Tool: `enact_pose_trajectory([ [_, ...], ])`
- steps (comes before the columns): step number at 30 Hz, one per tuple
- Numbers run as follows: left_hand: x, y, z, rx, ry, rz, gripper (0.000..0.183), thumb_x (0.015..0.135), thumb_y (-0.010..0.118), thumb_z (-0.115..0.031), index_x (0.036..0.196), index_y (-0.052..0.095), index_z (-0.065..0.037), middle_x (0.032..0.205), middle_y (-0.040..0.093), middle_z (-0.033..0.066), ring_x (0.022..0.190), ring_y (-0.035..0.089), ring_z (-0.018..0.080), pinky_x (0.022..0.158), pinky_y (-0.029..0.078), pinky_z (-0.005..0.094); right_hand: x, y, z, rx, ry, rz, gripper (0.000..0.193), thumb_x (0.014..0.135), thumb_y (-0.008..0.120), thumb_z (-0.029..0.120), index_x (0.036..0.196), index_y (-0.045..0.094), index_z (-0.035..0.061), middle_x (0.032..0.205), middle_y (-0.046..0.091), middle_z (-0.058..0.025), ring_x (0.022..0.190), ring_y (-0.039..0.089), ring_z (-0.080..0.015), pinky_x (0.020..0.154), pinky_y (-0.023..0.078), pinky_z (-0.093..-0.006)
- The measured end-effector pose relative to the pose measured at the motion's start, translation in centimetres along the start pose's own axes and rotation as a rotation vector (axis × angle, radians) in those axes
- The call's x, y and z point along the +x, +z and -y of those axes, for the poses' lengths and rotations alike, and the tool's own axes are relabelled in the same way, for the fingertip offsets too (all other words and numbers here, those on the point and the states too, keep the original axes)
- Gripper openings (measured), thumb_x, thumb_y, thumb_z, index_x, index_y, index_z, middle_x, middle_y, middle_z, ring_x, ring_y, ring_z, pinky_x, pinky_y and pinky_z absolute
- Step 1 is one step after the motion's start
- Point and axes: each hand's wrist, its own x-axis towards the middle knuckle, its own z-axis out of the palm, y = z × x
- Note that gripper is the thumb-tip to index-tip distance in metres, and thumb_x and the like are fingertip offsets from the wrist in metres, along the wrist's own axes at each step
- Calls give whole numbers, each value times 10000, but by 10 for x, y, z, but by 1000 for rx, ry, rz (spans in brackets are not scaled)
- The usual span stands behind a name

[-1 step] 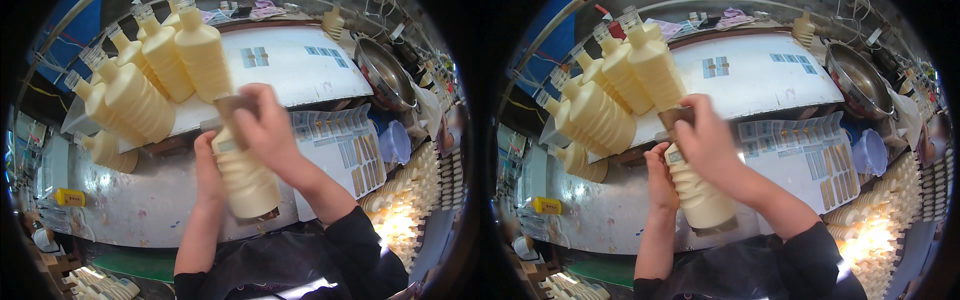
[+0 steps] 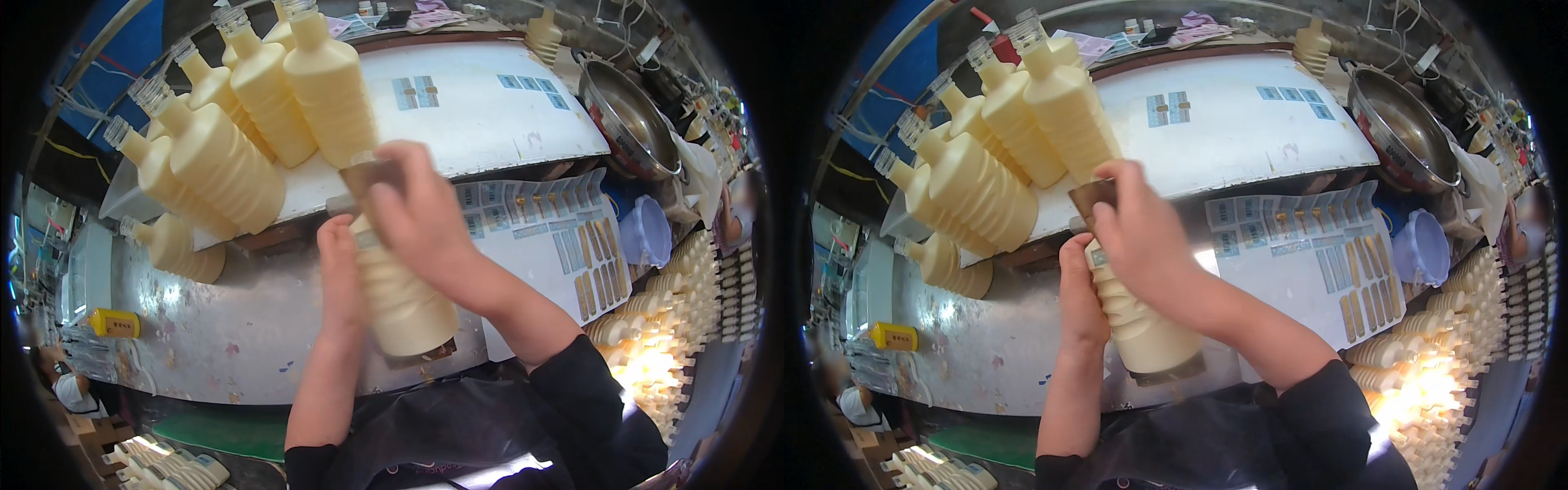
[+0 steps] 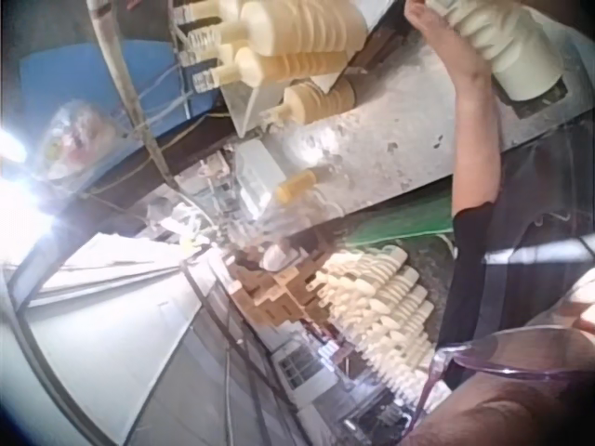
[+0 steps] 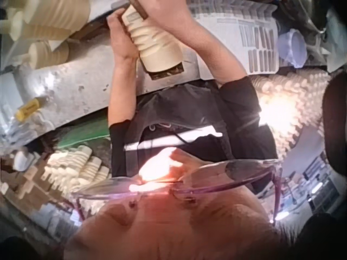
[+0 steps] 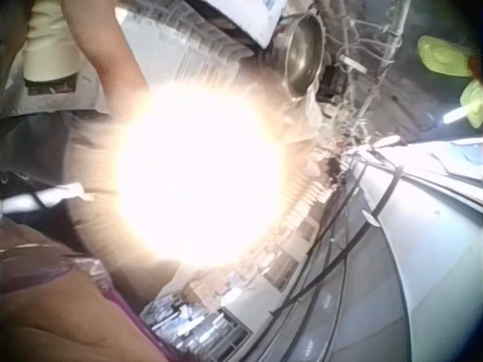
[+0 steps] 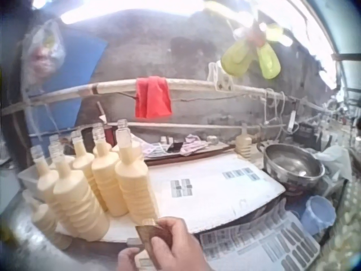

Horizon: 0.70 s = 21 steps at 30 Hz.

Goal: The person repeatedly picks up a ribbed plastic bottle, applies a rectangular label to its side, smooths it, and places the bottle on a nearby table. The process is repeated for multiple bottles in a factory setting.

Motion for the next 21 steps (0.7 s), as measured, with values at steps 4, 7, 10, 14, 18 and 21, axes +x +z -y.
enact_pose_trajectory([
  [4,-3,-1,3,95,82,10,271,1097,502,-190,1327,464,-52,1236,544,56,1126,548,138,988,482,306,2,-1,-21,-199,65,31,322,1000,509,120,1299,500,0,1248,615,-272,1119,613,-455,983,478,-501],
  [7,-5,-1,4,34,67,28,262,1108,477,-195,1327,470,-52,1235,570,68,1121,571,150,999,489,318,-2,-21,-66,-184,35,-71,319,1015,545,112,1318,513,15,1198,644,-203,1077,649,-328,952,502,-409],
  [10,-6,-4,8,-50,32,17,268,1114,461,-195,1340,474,-51,1233,601,92,1126,592,166,1012,494,331,-6,-26,-77,-228,-46,-75,330,1015,556,102,1329,506,13,1207,637,-189,1070,643,-312,950,499,-394],
  [14,-7,-5,9,-148,27,8,305,1131,402,-249,1344,493,-50,1232,620,101,1126,611,187,1009,501,352,-5,-25,-60,-152,-2,-136,331,1014,548,106,1328,498,12,1208,626,-182,1102,629,-304,968,487,-386],
  [18,-11,1,3,-215,36,45,358,1140,340,-296,1337,517,-54,1224,622,87,1121,612,191,1001,501,358,-3,-14,-36,-72,-13,-28,357,978,493,92,1322,463,0,1280,555,-273,1137,579,-460,1011,458,-482],
  [21,-17,11,-4,-226,36,19,373,1140,329,-303,1333,529,-55,1220,622,81,1120,610,191,999,497,358,0,6,-15,-232,-67,5,288,1010,476,139,1267,460,12,1225,562,-267,1094,570,-481,974,461,-498],
])
